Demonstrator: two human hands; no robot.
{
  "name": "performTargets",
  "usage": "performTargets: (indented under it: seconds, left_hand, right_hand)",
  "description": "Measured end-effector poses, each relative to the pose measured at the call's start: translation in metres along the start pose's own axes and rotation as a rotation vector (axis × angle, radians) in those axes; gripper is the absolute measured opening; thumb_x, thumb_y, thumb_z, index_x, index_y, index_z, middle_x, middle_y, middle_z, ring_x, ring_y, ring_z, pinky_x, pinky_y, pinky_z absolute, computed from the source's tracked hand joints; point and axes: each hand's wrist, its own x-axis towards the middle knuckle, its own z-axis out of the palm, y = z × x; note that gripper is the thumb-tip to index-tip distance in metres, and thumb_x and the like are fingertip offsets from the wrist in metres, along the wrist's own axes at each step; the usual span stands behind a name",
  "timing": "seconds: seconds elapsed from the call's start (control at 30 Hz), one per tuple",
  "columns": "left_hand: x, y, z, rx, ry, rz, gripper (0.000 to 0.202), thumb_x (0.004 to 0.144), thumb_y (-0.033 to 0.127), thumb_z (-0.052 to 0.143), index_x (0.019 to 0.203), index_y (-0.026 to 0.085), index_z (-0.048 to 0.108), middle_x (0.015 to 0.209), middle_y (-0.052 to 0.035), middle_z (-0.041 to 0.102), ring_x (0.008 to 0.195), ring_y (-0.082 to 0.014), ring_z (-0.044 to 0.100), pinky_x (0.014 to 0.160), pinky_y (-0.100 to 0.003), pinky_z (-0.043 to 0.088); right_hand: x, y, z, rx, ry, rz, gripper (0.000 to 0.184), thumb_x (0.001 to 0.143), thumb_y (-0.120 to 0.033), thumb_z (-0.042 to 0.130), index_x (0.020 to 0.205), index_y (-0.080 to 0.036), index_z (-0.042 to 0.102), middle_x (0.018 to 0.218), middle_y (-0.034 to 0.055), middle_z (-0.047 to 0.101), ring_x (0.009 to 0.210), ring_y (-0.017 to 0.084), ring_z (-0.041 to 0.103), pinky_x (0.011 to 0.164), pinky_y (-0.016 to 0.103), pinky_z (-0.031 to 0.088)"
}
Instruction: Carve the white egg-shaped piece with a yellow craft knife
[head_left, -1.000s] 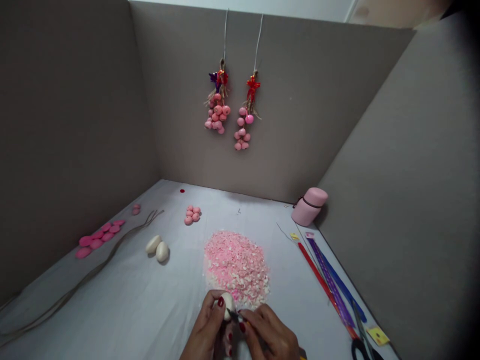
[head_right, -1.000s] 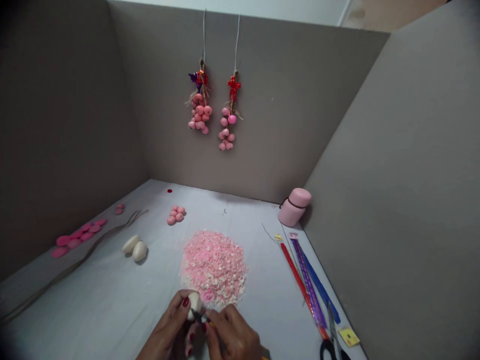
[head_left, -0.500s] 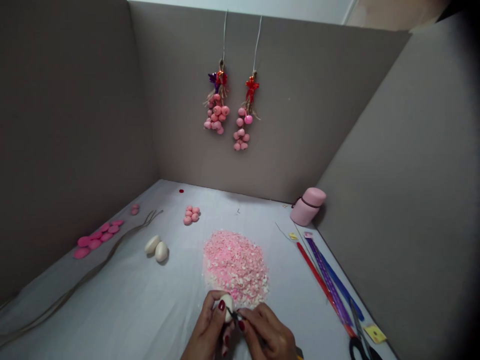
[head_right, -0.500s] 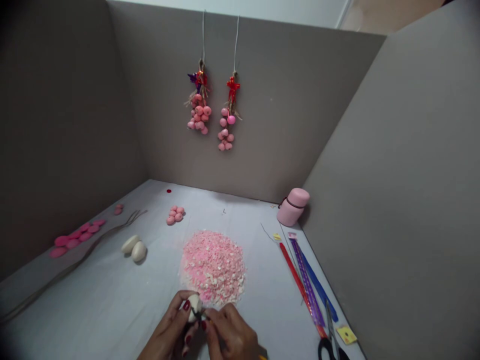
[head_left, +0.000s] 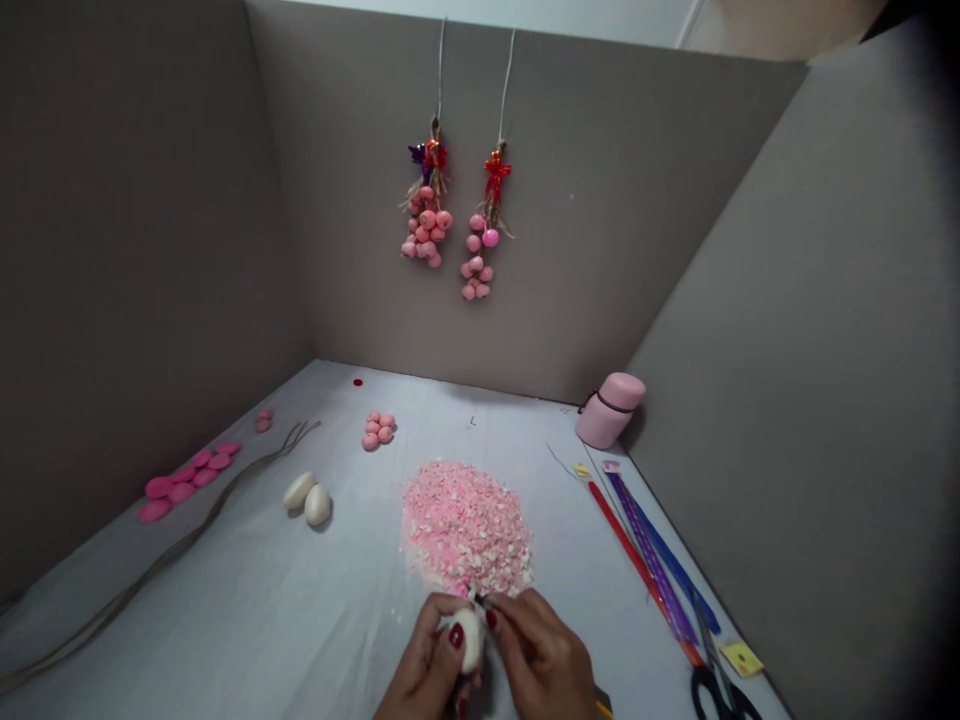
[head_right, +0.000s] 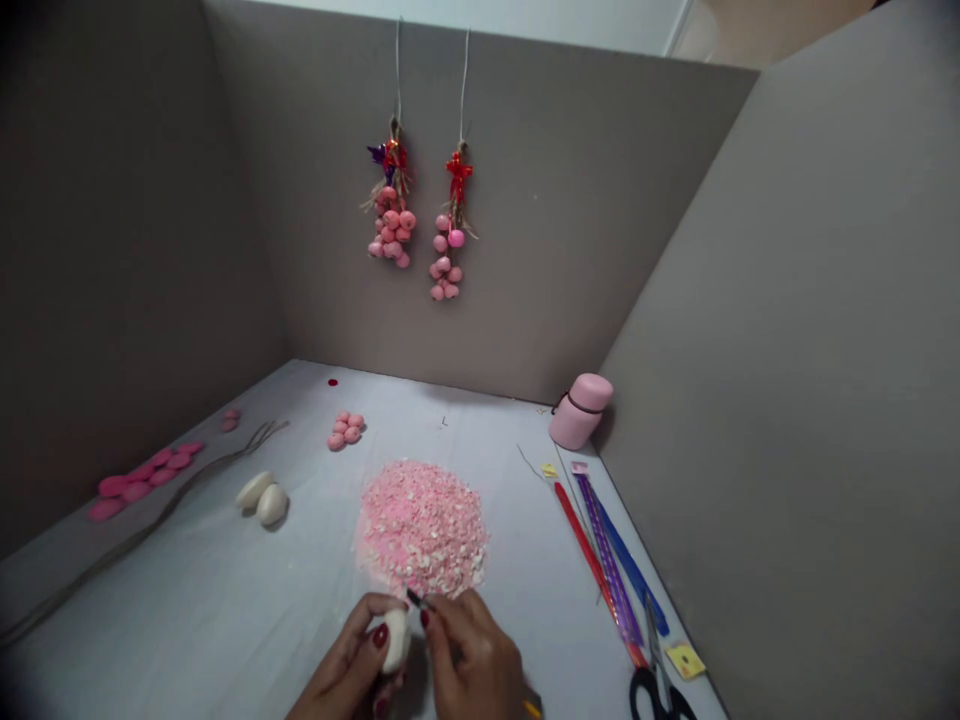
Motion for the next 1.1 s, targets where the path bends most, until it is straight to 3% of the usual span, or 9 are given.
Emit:
performTargets:
  seconds: [0.13, 0.27, 0.47, 0.67, 0.9, 1.1]
  left_hand:
    - [0.003, 0.001, 0.001, -0.15, -0.009, -0.001, 0.041, 0.066, 0.053, 0.078, 0.087, 0.02, 0.064, 0.062, 0.0019, 0.069, 0.045, -0.0067, 0.052, 0.042, -0.018, 0.033]
    - [0.004, 0.008, 0.0, -0.256, -0.007, -0.013, 0.034, 0.063, 0.039, 0.085, 0.086, 0.016, 0.074, 0.072, -0.0037, 0.073, 0.062, -0.0114, 0.064, 0.052, -0.019, 0.046]
    - [0.003, 0.012, -0.001, -0.286, 0.076, 0.014, 0.029, 0.061, 0.035, 0.087, 0.083, 0.018, 0.078, 0.067, 0.0005, 0.07, 0.06, -0.0079, 0.06, 0.06, -0.018, 0.048]
    - [0.004, 0.01, -0.002, -0.257, 0.099, 0.044, 0.029, 0.063, 0.038, 0.086, 0.083, 0.02, 0.076, 0.071, -0.0002, 0.07, 0.066, -0.0099, 0.06, 0.064, -0.02, 0.046]
    - [0.005, 0.008, -0.003, -0.183, 0.061, 0.129, 0.027, 0.068, 0.041, 0.081, 0.079, 0.017, 0.073, 0.067, 0.0002, 0.063, 0.064, -0.0126, 0.054, 0.061, -0.025, 0.044]
    - [0.001, 0.007, 0.002, -0.112, 0.097, 0.229, 0.031, 0.069, 0.048, 0.077, 0.083, 0.021, 0.072, 0.068, 0.0008, 0.065, 0.063, -0.0131, 0.053, 0.066, -0.029, 0.043]
  right_hand:
    - [0.006, 0.008, -0.011, -0.021, -0.009, 0.081, 0.022, 0.097, -0.03, 0.051, 0.098, -0.02, 0.071, 0.077, 0.0045, 0.068, 0.071, 0.018, 0.069, 0.064, 0.022, 0.053]
    - [0.004, 0.01, -0.009, -0.041, 0.012, 0.075, 0.02, 0.097, -0.028, 0.052, 0.098, -0.021, 0.071, 0.079, 0.004, 0.068, 0.071, 0.017, 0.069, 0.065, 0.021, 0.053]
    - [-0.008, 0.0, 0.01, 0.038, 0.096, -0.077, 0.021, 0.096, -0.026, 0.05, 0.105, -0.023, 0.069, 0.073, 0.0019, 0.063, 0.06, 0.014, 0.065, 0.057, 0.02, 0.051]
    - [-0.009, -0.002, 0.016, -0.088, 0.119, -0.191, 0.025, 0.098, -0.027, 0.047, 0.103, -0.022, 0.071, 0.067, 0.0019, 0.059, 0.053, 0.014, 0.06, 0.049, 0.019, 0.048]
    - [-0.007, -0.004, 0.014, -0.181, 0.133, -0.231, 0.029, 0.098, -0.028, 0.045, 0.097, -0.021, 0.073, 0.062, 0.0017, 0.058, 0.048, 0.013, 0.059, 0.045, 0.018, 0.047]
    - [-0.008, -0.007, 0.016, -0.212, 0.158, -0.197, 0.03, 0.099, -0.028, 0.044, 0.098, -0.021, 0.072, 0.064, 0.0024, 0.06, 0.051, 0.014, 0.062, 0.047, 0.018, 0.048]
